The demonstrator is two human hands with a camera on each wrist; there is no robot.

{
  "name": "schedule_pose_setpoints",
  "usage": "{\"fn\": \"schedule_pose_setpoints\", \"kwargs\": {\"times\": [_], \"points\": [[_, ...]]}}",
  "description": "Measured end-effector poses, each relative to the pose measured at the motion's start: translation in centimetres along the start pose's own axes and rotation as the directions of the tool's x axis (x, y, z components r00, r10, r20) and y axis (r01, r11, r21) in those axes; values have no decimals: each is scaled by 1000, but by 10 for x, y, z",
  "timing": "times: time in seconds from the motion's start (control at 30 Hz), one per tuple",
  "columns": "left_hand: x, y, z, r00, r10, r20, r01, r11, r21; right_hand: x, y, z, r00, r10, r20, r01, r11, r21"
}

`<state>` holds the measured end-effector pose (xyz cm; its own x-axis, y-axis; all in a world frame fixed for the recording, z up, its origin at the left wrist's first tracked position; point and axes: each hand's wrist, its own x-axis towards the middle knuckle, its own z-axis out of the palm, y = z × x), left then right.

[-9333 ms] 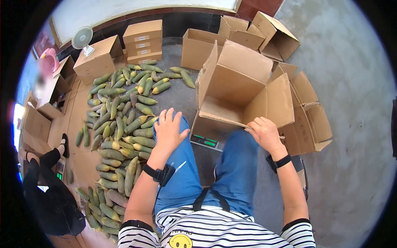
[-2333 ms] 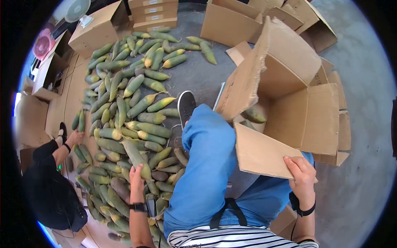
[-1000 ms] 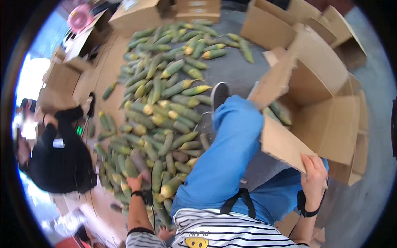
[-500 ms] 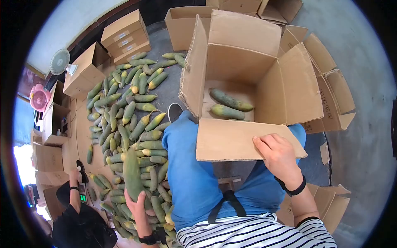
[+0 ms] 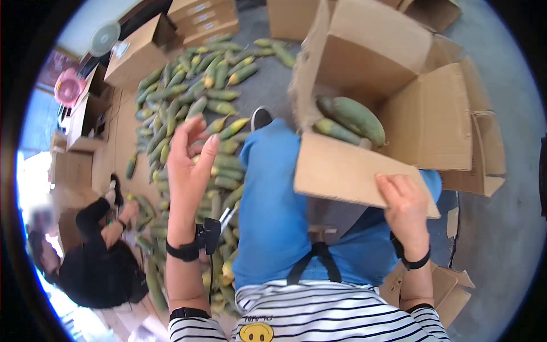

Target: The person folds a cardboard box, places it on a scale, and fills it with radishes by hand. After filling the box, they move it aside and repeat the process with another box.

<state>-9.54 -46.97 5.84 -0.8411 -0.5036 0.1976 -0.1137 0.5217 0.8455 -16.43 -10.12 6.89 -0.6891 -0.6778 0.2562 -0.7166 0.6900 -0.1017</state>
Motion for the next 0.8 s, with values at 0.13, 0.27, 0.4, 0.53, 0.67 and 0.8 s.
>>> {"fn": "schedule_pose_setpoints", "kwargs": {"times": [0.13,0.27,0.4,0.53,0.67,0.8], "points": [[-108,-165,-53,931,-354,92,290,866,407,9,0,-9,1000,-6,22,6,1000,0],[-272,-277,-79,686,-682,253,357,619,700,10,2,-8,999,13,43,-14,1000,21],[-323,-234,-50,680,-676,283,176,525,833,14,-1,-8,999,28,41,-30,999,39],[-344,-230,-25,779,-563,277,98,545,832,12,-3,-3,998,49,44,-49,999,18],[-337,-245,-28,817,-557,150,142,446,884,12,-6,-3,999,39,30,-39,999,13],[-309,-264,-67,716,-676,-176,460,268,846,13,-7,-5,1000,19,24,-19,1000,1]]}}
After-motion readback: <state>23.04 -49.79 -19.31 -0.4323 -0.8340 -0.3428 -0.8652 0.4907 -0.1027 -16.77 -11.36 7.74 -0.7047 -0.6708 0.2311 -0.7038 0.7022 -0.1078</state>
